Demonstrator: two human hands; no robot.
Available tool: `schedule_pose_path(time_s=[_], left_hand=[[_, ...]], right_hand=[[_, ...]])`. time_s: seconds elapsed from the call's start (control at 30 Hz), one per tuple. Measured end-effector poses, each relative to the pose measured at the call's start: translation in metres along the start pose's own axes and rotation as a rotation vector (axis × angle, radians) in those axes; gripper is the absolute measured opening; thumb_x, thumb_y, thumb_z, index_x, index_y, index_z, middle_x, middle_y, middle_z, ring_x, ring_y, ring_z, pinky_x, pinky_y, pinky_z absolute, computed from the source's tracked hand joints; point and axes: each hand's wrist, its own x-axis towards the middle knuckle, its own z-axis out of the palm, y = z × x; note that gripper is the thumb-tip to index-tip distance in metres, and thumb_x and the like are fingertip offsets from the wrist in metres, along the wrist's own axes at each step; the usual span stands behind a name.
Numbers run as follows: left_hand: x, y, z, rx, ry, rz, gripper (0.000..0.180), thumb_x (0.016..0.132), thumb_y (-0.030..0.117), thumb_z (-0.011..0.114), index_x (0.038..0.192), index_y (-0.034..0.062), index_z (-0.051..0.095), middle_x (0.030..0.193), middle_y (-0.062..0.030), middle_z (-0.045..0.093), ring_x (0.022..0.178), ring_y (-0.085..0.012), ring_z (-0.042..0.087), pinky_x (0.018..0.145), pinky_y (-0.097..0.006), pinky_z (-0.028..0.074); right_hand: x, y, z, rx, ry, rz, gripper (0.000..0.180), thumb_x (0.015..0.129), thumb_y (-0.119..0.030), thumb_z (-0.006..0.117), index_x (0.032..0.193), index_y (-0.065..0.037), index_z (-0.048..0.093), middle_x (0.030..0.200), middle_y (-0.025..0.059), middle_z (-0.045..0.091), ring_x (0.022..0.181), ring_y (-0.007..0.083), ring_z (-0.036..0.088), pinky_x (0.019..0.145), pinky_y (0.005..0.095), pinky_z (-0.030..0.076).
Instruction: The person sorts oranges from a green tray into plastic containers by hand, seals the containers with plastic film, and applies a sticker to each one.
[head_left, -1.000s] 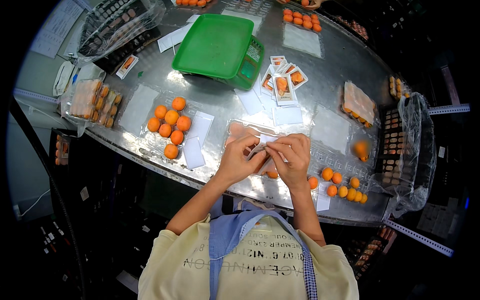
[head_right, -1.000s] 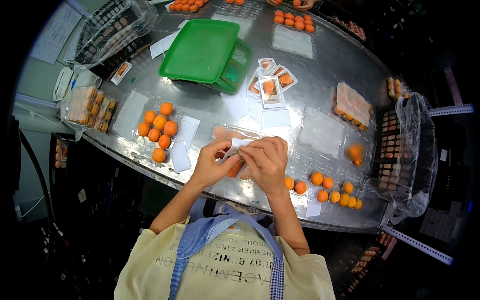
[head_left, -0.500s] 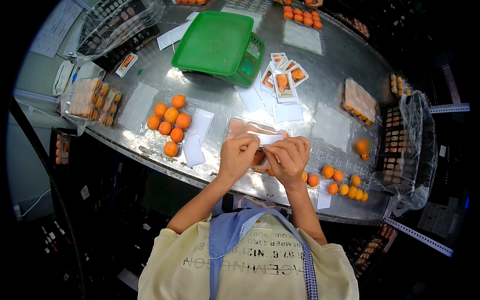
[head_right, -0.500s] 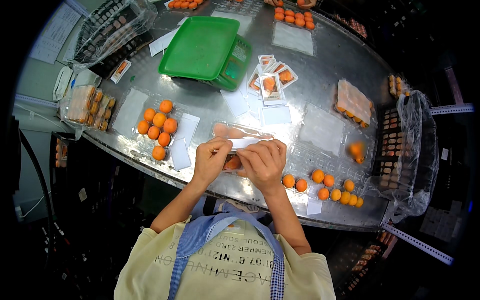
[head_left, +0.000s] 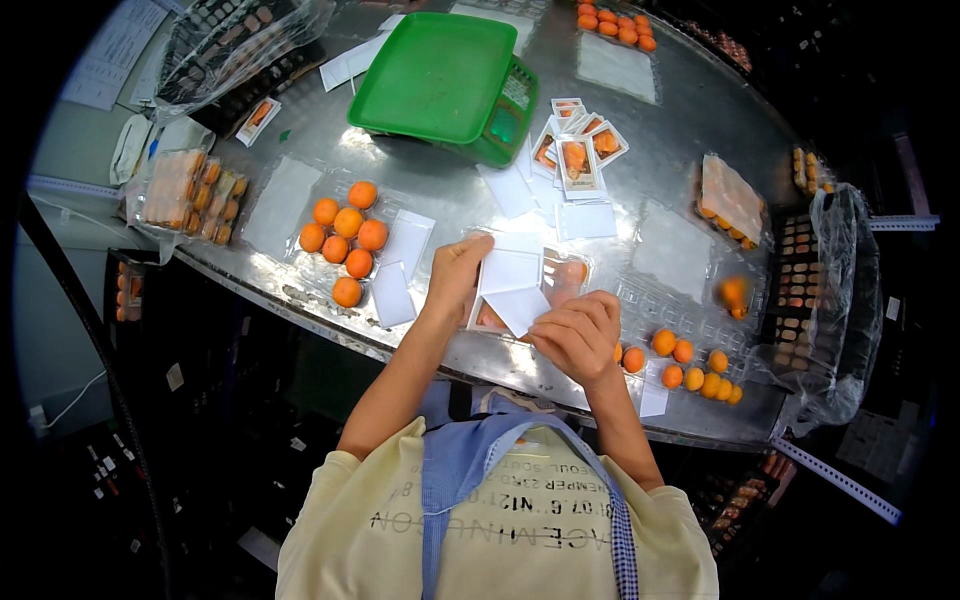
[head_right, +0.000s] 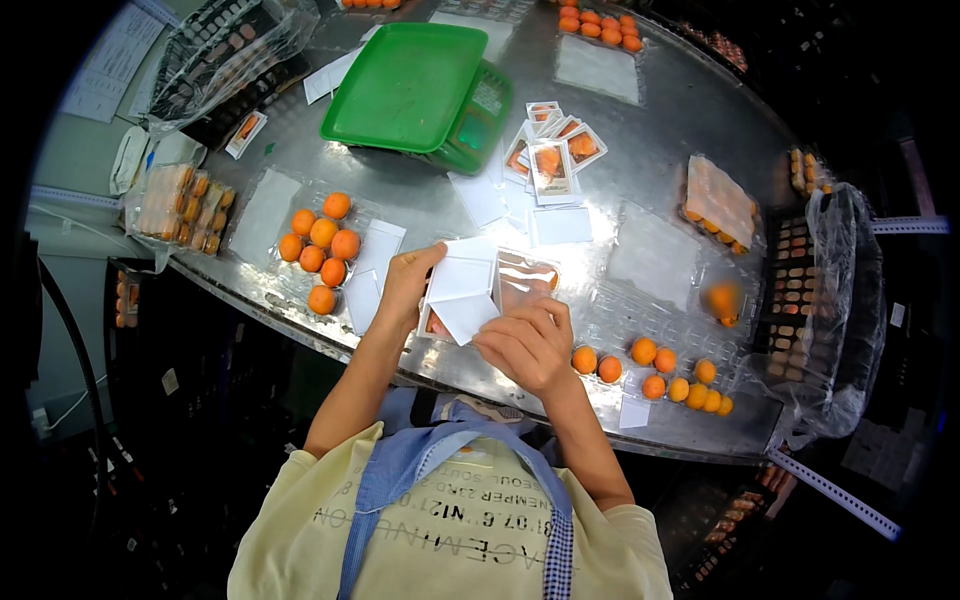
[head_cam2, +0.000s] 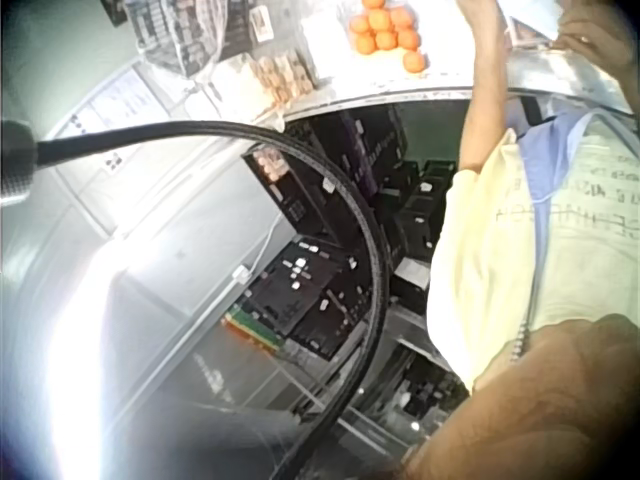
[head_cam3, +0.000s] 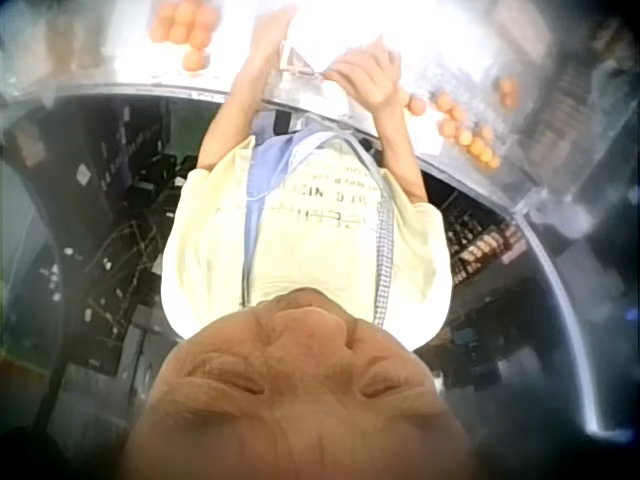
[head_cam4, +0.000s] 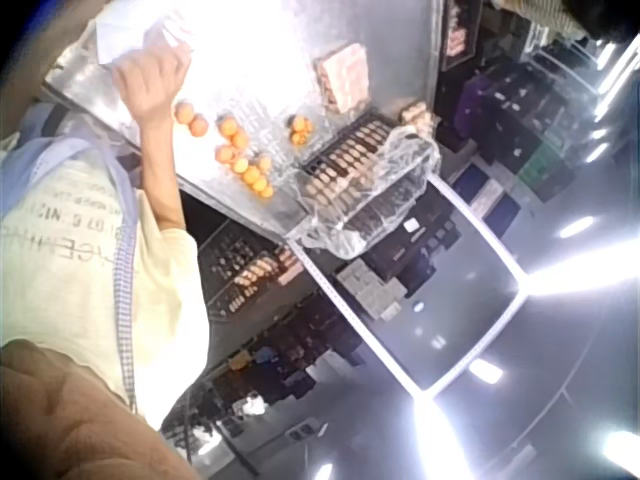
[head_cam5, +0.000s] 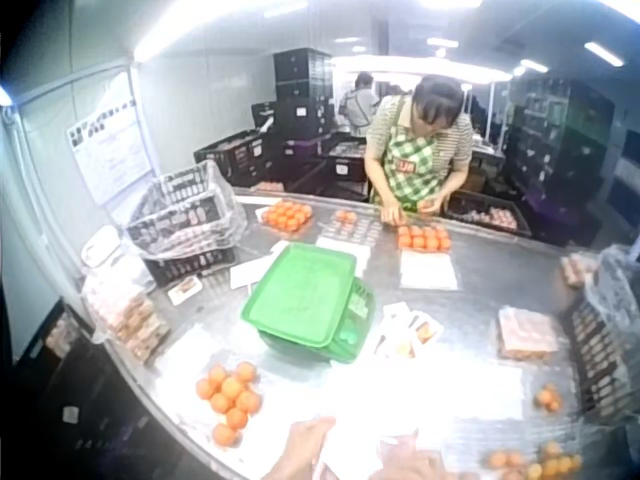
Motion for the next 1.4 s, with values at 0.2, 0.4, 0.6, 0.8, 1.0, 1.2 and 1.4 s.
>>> schedule_pose_path(time_s=[0.2, 0.4, 0.6, 0.8, 1.0, 1.2, 1.4], left_hand=[[0.058, -0.013, -0.030, 0.072, 0.279, 0.201, 0.030, 0.083, 0.024, 0.055, 0.067, -0.0012, 0.060, 0.057, -0.0012, 0.055, 0.045, -0.0079, 0.048, 0.039, -0.023, 0.036], [0.120, -0.006, -0.071, 0.333, 0.284, 0.282, 0.035, 0.085, 0.027, 0.054, 0.063, 0.0008, 0.059, 0.048, -0.0004, 0.048, 0.038, -0.0086, 0.043, 0.036, -0.025, 0.032], [0.139, -0.002, -0.071, 0.594, 0.277, 0.286, 0.026, 0.085, 0.021, 0.055, 0.079, -0.0029, 0.062, 0.059, -0.0078, 0.060, 0.047, -0.0123, 0.058, 0.041, -0.026, 0.047], [0.148, 0.007, -0.084, 0.844, 0.334, 0.327, 0.031, 0.082, 0.026, 0.057, 0.093, -0.0032, 0.060, 0.063, -0.0108, 0.062, 0.049, -0.0178, 0.060, 0.046, -0.031, 0.048], [0.090, 0.021, -0.044, 1.149, 0.375, 0.499, 0.049, 0.077, 0.037, 0.061, 0.106, -0.0026, 0.054, 0.072, -0.0109, 0.062, 0.069, -0.0214, 0.062, 0.063, -0.031, 0.047], [0.005, -0.022, -0.015, 0.711, -0.171, 0.265, 0.035, 0.076, 0.031, 0.066, 0.089, -0.0009, 0.059, 0.074, -0.0030, 0.058, 0.064, -0.0093, 0.050, 0.058, -0.023, 0.042], [-0.014, -0.042, -0.011, 0.608, -0.126, 0.186, 0.025, 0.075, 0.024, 0.068, 0.081, 0.0009, 0.061, 0.068, -0.0027, 0.060, 0.060, -0.0078, 0.054, 0.056, -0.022, 0.044]], right_hand=[[-0.005, -0.003, -0.013, 0.217, 0.096, 0.251, 0.019, 0.056, -0.001, 0.071, 0.068, -0.009, 0.059, 0.068, -0.0002, 0.058, 0.064, 0.0167, 0.052, 0.065, 0.0299, 0.037], [-0.025, 0.011, -0.011, 0.394, 0.334, 0.690, 0.016, 0.065, 0.008, 0.065, 0.071, -0.002, 0.055, 0.071, 0.0052, 0.056, 0.068, 0.0163, 0.052, 0.065, 0.0266, 0.040], [-0.029, 0.016, -0.007, 0.458, 0.310, 0.877, 0.011, 0.071, 0.007, 0.063, 0.077, 0.000, 0.056, 0.077, 0.0050, 0.055, 0.072, 0.0118, 0.051, 0.068, 0.0225, 0.039], [-0.033, 0.016, -0.001, 0.470, 0.296, 0.975, 0.008, 0.073, 0.001, 0.064, 0.077, 0.000, 0.057, 0.077, 0.0032, 0.057, 0.074, 0.0096, 0.051, 0.070, 0.0218, 0.040], [-0.045, 0.025, 0.005, 0.485, 0.290, 1.144, 0.008, 0.076, -0.005, 0.065, 0.079, -0.001, 0.058, 0.075, 0.0016, 0.059, 0.073, 0.0077, 0.052, 0.070, 0.0219, 0.041], [-0.050, 0.021, 0.010, 0.471, 0.242, 1.169, 0.009, 0.075, -0.006, 0.065, 0.078, 0.000, 0.059, 0.073, 0.0015, 0.059, 0.071, 0.0074, 0.051, 0.068, 0.0217, 0.041], [-0.051, 0.008, 0.014, 0.460, 0.210, 1.121, 0.009, 0.075, -0.007, 0.065, 0.077, 0.000, 0.059, 0.072, 0.0015, 0.059, 0.069, 0.0071, 0.051, 0.067, 0.0214, 0.041]])
